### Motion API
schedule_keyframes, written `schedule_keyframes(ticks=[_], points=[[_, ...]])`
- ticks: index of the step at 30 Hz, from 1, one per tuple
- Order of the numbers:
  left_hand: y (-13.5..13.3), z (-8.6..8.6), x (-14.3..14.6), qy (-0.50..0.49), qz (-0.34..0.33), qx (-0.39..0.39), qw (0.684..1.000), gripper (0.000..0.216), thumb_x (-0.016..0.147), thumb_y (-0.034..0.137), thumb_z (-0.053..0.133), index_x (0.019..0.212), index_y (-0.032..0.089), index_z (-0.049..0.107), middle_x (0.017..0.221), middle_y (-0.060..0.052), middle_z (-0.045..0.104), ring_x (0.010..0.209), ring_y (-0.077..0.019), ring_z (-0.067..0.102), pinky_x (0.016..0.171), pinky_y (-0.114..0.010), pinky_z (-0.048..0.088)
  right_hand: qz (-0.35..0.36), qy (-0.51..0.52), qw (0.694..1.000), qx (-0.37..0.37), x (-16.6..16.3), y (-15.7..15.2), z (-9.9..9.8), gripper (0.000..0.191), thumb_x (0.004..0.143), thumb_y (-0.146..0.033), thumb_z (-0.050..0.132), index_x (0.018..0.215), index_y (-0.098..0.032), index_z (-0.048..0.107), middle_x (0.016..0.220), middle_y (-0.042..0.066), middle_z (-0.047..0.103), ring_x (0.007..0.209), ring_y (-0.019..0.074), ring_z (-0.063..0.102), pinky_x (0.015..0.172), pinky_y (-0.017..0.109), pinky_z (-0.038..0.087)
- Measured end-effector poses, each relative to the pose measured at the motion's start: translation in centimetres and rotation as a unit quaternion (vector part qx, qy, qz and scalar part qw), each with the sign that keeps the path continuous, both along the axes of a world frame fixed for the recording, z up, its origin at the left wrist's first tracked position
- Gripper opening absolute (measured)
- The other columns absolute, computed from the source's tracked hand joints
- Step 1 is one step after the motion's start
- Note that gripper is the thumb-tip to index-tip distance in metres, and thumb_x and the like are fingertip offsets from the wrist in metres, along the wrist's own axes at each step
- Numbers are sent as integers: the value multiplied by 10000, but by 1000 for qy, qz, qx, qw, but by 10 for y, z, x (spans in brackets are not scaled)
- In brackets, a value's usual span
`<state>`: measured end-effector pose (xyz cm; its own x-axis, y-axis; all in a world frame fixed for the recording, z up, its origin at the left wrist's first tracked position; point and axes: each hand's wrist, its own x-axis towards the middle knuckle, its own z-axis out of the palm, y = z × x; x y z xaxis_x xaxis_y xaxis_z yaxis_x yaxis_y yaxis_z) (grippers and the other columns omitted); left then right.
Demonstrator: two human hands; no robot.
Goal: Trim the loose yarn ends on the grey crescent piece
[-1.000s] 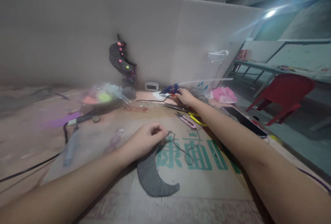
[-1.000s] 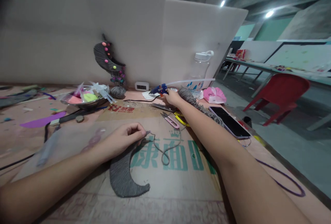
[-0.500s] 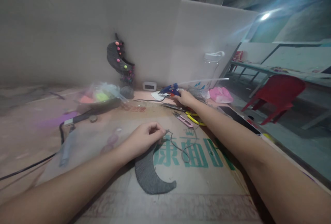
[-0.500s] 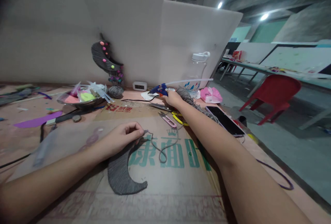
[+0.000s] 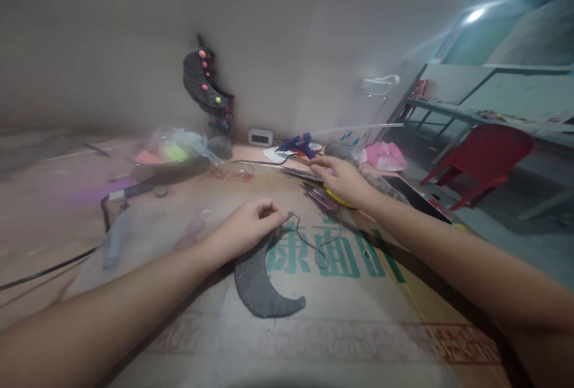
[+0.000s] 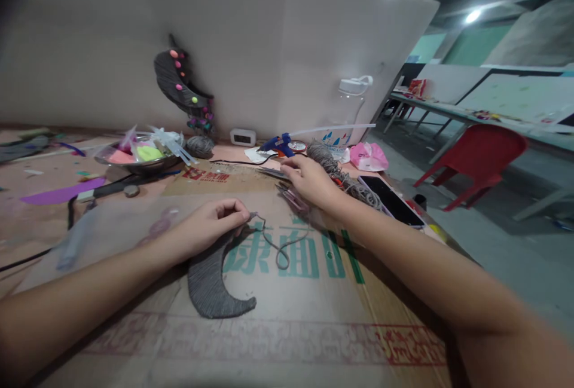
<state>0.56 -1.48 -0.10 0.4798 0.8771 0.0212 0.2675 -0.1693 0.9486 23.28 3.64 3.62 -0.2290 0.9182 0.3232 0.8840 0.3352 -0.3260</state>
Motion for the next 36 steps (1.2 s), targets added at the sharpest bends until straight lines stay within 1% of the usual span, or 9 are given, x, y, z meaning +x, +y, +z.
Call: schedule_keyframes(ticks=[3, 5, 9, 16, 19, 21, 25, 28, 36], points=[[0, 0, 0, -11, 0, -10, 1000, 268, 841, 400, 562, 711, 166, 563, 620, 25, 543, 563, -114, 476, 538, -226, 353, 45, 26, 998, -37, -7, -40, -2, 314, 944, -394, 433, 1023, -187, 655, 977, 32, 713, 830, 161, 655, 745, 260, 487], [0, 0, 0, -16, 1, -11, 1000, 269, 844, 400, 561, 711, 166, 561, 628, 25, 547, 565, -112, 485, 545, -229, 364, 106, 38, 993, -34, -7, -56, -6, 247, 901, -367, 520, 981, -184, 665, 957, 48, 711, 839, 177, 645, 744, 280, 481], [0, 0, -2, -20, -4, -11, 1000, 282, 851, 405, 563, 707, 164, 556, 630, 25, 554, 563, -105, 485, 547, -229, 361, 170, 0, 984, 57, -3, -66, -18, 189, 900, -239, 506, 993, -164, 653, 950, 96, 693, 903, 216, 611, 819, 358, 457], [-3, 3, -2, -39, -1, -3, 999, 270, 863, 411, 564, 748, 167, 549, 625, 43, 537, 557, -100, 482, 555, -226, 381, 174, 112, 977, -48, -18, -72, -24, 242, 867, -307, 613, 1075, -190, 654, 1060, 71, 701, 977, 199, 627, 852, 344, 460], [-3, 3, -2, -36, 3, 10, 999, 275, 860, 420, 574, 759, 165, 566, 626, 43, 547, 552, -96, 480, 548, -221, 381, 199, 66, 978, 18, -22, -75, -26, 111, 881, -260, 601, 884, -175, 671, 830, 45, 695, 818, 174, 601, 785, 326, 440], [-4, 3, -2, -31, 6, 13, 999, 261, 857, 416, 578, 796, 163, 599, 639, 39, 563, 557, -98, 486, 544, -219, 379, 233, -8, 969, 87, -21, -76, -27, 160, 909, -252, 557, 815, -169, 656, 749, 40, 665, 770, 171, 562, 785, 339, 418], [-4, 3, 0, 3, 17, 32, 999, 246, 845, 390, 586, 879, 157, 659, 689, 20, 611, 604, -112, 521, 552, -217, 385, 273, -144, 926, 217, -16, -80, -26, 209, 939, -236, 496, 823, -156, 650, 774, 52, 668, 774, 176, 537, 843, 378, 392], [-4, 3, 0, 30, 19, 43, 998, 245, 842, 381, 584, 840, 151, 665, 715, 6, 642, 621, -116, 534, 562, -219, 392, 290, -203, 899, 260, -15, -85, -18, 188, 939, -201, 488, 858, -158, 653, 782, 42, 673, 784, 180, 534, 856, 382, 388], [-7, -1, -3, 43, -53, 37, 997, 256, 845, 405, 593, 884, 173, 693, 751, -5, 669, 634, -119, 549, 562, -218, 400, 286, -80, 920, 257, -18, -74, -1, 166, 928, -266, 546, 831, -178, 648, 753, 32, 682, 740, 161, 560, 736, 327, 404]])
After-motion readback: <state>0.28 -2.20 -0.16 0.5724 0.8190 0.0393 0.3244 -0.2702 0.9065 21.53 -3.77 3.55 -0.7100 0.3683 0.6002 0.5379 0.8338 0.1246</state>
